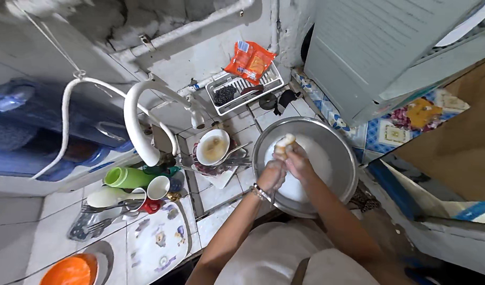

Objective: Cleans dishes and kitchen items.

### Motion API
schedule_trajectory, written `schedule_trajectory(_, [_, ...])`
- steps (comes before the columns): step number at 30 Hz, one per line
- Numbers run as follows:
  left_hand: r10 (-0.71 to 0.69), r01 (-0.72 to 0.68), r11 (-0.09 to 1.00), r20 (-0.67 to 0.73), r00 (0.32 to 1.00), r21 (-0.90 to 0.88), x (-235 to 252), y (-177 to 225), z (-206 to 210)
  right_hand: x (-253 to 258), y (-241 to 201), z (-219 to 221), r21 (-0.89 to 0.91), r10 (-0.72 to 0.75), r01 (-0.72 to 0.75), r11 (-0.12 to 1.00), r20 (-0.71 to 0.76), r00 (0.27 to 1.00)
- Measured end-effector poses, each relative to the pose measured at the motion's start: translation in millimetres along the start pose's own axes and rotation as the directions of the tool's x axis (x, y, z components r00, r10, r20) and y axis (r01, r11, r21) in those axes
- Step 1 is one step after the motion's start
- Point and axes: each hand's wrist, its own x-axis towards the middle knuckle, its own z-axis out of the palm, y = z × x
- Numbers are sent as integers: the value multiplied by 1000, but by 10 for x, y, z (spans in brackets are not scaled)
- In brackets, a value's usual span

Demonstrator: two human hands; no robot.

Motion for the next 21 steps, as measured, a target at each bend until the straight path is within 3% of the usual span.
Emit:
schedule_trajectory(4, [159,-163,986,87,983,36,87,27,-42,52,-83,-86,-92,70,-59,994,119,990])
schedule_trajectory(7, [108,-140,975,185,977,172,147,170,-143,54,-195,-58,-110,11,-5,994,46,999])
schedule_trajectory(9, [46,-103,923,158,986,371,132,319,-258,108,-284,-62,-39,-28,25,999,-55,998])
schedule_trajectory(13, [7,-66,832,108,994,551,166,290,-467,339,-459,-222,120,-87,124,985,-277,957])
schedule_trajectory(16, [126,-51,827,-97,987,561,176,316,-633,457,-613,-395,83,-168,214,973,-374,912])
schedule_trajectory(17, [217,-82,879,-240,946,471,225,329,-732,458,-656,-435,56,-182,221,974,-392,902])
schedule_trajectory(18, [304,-152,922,-423,854,355,314,345,-840,438,-691,-451,24,-179,206,978,-405,897])
schedule_trajectory(20, [321,-339,933,-706,631,121,477,489,-1092,375,-705,-476,-49,-154,146,988,-404,902])
schedule_trajectory(21, [285,-413,910,-761,583,25,540,584,-1233,344,-686,-498,-87,-152,128,988,-384,911])
